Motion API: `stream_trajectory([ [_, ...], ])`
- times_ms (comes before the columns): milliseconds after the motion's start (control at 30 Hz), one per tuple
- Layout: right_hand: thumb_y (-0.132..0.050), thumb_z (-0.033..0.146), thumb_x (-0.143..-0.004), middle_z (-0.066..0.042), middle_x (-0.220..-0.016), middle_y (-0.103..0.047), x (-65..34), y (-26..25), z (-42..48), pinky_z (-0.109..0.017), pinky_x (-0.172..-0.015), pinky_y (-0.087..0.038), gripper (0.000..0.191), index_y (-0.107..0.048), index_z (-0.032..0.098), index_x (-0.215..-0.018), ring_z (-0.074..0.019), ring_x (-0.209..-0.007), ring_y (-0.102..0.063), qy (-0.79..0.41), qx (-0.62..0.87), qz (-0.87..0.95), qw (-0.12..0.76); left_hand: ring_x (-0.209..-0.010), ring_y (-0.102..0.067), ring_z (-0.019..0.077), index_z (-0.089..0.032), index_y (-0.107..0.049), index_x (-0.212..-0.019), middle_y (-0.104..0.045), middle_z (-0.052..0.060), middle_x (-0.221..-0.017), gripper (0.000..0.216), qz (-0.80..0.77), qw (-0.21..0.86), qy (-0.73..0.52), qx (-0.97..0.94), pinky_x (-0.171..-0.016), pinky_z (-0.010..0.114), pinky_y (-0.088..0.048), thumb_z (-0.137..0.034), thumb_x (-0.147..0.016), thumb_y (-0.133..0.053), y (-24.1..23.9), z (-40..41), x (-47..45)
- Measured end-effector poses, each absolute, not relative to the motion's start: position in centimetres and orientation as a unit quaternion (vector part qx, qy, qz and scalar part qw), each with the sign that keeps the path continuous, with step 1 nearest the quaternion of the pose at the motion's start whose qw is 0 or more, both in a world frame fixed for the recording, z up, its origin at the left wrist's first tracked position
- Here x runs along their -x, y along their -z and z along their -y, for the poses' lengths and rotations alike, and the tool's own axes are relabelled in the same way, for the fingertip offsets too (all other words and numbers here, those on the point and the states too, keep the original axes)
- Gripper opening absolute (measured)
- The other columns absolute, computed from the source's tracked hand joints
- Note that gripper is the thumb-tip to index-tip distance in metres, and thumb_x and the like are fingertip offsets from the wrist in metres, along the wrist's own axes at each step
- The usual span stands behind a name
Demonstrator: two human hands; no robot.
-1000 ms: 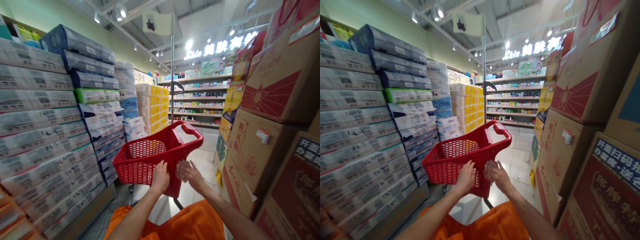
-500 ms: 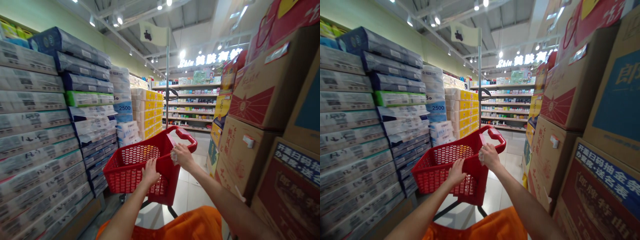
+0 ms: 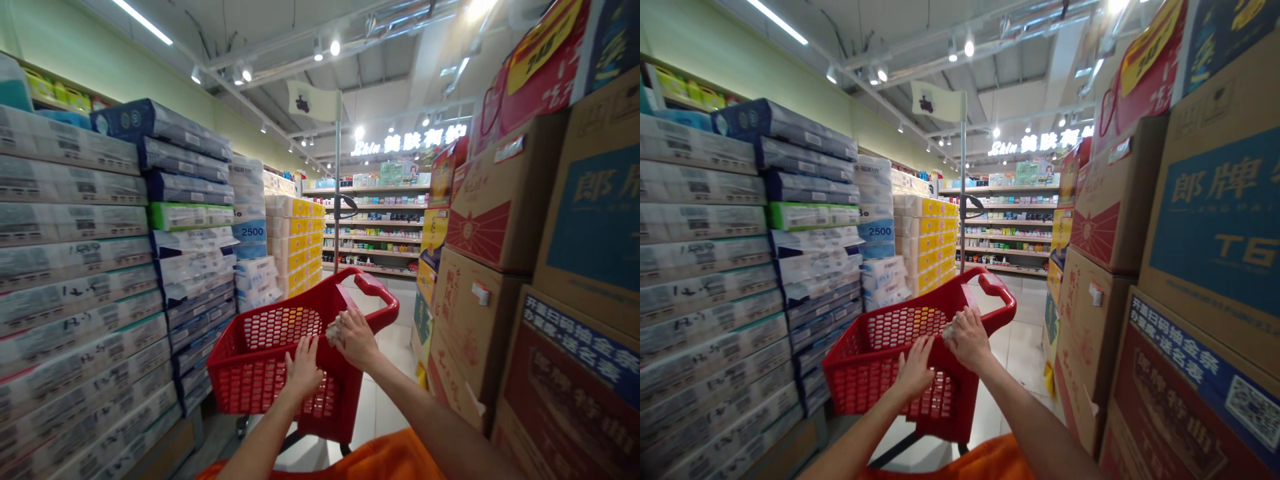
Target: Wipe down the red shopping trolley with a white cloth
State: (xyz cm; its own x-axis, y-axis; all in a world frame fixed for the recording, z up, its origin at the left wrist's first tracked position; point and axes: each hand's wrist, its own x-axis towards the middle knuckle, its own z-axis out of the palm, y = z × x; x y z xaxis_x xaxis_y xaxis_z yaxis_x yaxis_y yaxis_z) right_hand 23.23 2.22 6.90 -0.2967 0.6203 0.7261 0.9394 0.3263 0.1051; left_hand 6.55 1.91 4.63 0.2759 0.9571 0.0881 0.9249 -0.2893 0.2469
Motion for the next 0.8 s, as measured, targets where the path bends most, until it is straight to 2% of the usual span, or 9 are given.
stream_trajectory([
  [100,-0.048,0.022,-0.08,-0.005,-0.12,-0.051,-26.3,-7.4,-1.9,-0.042,-0.098,-0.027,0.024,-0.061,0.024,-0.101,-0.025,-0.118,-0.035,0.292,0.519,0.754,0.278,-0.132,-0.009,0.0203,-0.017,-0.018,-0.134,-0.014,0.005,-0.145,0.071,-0.61,0.078,-0.115,-0.78,-0.104,0.053,-0.011,-0.015,-0.066,-0.037,-4.7,-1.7,-5.9],
  [233,-0.04,0.013,-0.081,-0.009,-0.121,-0.049,-31.3,-9.0,-1.9,-0.039,-0.096,-0.032,0.027,-0.062,0.018,-0.096,-0.0241,-0.118,-0.034,0.321,0.585,0.664,0.338,-0.132,-0.008,0.0204,-0.013,-0.018,-0.134,-0.013,0.008,-0.145,0.07,-0.641,0.083,-0.105,-0.756,-0.103,0.054,-0.012,-0.015,-0.067,-0.037,-4.5,-1.4,-5.5],
  [300,-0.042,0.012,-0.079,-0.011,-0.119,-0.051,-30.5,-8.8,-2.1,-0.04,-0.095,-0.032,0.026,-0.063,0.016,-0.095,-0.0245,-0.117,-0.036,0.305,0.592,0.668,0.333,-0.133,-0.006,0.0204,-0.014,-0.015,-0.135,-0.01,0.007,-0.145,0.073,-0.632,0.091,-0.097,-0.764,-0.104,0.054,-0.011,-0.014,-0.066,-0.039,-4.4,-1.2,-5.8],
  [400,-0.049,0.02,-0.077,-0.007,-0.113,-0.055,-25.9,-7.0,-2.2,-0.039,-0.098,-0.029,0.021,-0.063,0.019,-0.094,-0.0238,-0.116,-0.037,0.265,0.55,0.736,0.291,-0.133,-0.003,0.0206,-0.016,-0.013,-0.136,-0.007,0.005,-0.146,0.077,-0.615,0.091,-0.088,-0.778,-0.104,0.054,-0.009,-0.012,-0.063,-0.039,-4.3,-0.8,-6.3],
  [533,-0.056,0.034,-0.074,-0.006,-0.117,-0.053,-22.5,-5.5,-2.1,-0.044,-0.098,-0.027,0.029,-0.061,0.02,-0.098,-0.0275,-0.117,-0.035,0.246,0.534,0.762,0.272,-0.133,-0.002,0.0215,-0.019,-0.015,-0.135,-0.009,0.003,-0.146,0.077,-0.616,0.075,-0.084,-0.78,-0.103,0.056,-0.009,-0.01,-0.063,-0.037,-4.2,-0.3,-6.3],
  [600,-0.052,0.027,-0.077,-0.005,-0.114,-0.055,-24.4,-6.2,-2.3,-0.04,-0.096,-0.032,0.021,-0.062,0.021,-0.094,-0.0241,-0.113,-0.041,0.251,0.545,0.753,0.271,-0.133,-0.002,0.0209,-0.018,-0.015,-0.136,-0.009,0.003,-0.145,0.077,-0.619,0.067,-0.085,-0.778,-0.103,0.054,-0.008,-0.01,-0.062,-0.037,-4.2,-0.1,-6.2],
  [667,-0.045,0.017,-0.079,-0.006,-0.111,-0.056,-27.9,-7.5,-2.7,-0.036,-0.093,-0.035,0.022,-0.062,0.021,-0.093,-0.0209,-0.108,-0.045,0.267,0.563,0.728,0.288,-0.133,-0.003,0.0201,-0.017,-0.015,-0.136,-0.009,0.004,-0.145,0.078,-0.623,0.067,-0.079,-0.775,-0.104,0.053,-0.008,-0.011,-0.061,-0.038,-4.2,0.1,-6.3],
  [800,-0.039,0.01,-0.078,-0.008,-0.114,-0.053,-34.2,-9.6,-4.0,-0.039,-0.091,-0.038,0.029,-0.061,0.021,-0.094,-0.0233,-0.111,-0.043,0.339,0.607,0.621,0.361,-0.133,-0.004,0.0198,-0.017,-0.015,-0.136,-0.01,0.002,-0.145,0.081,-0.632,0.076,-0.054,-0.769,-0.104,0.053,-0.006,-0.013,-0.059,-0.039,-4.1,0.1,-6.8],
])
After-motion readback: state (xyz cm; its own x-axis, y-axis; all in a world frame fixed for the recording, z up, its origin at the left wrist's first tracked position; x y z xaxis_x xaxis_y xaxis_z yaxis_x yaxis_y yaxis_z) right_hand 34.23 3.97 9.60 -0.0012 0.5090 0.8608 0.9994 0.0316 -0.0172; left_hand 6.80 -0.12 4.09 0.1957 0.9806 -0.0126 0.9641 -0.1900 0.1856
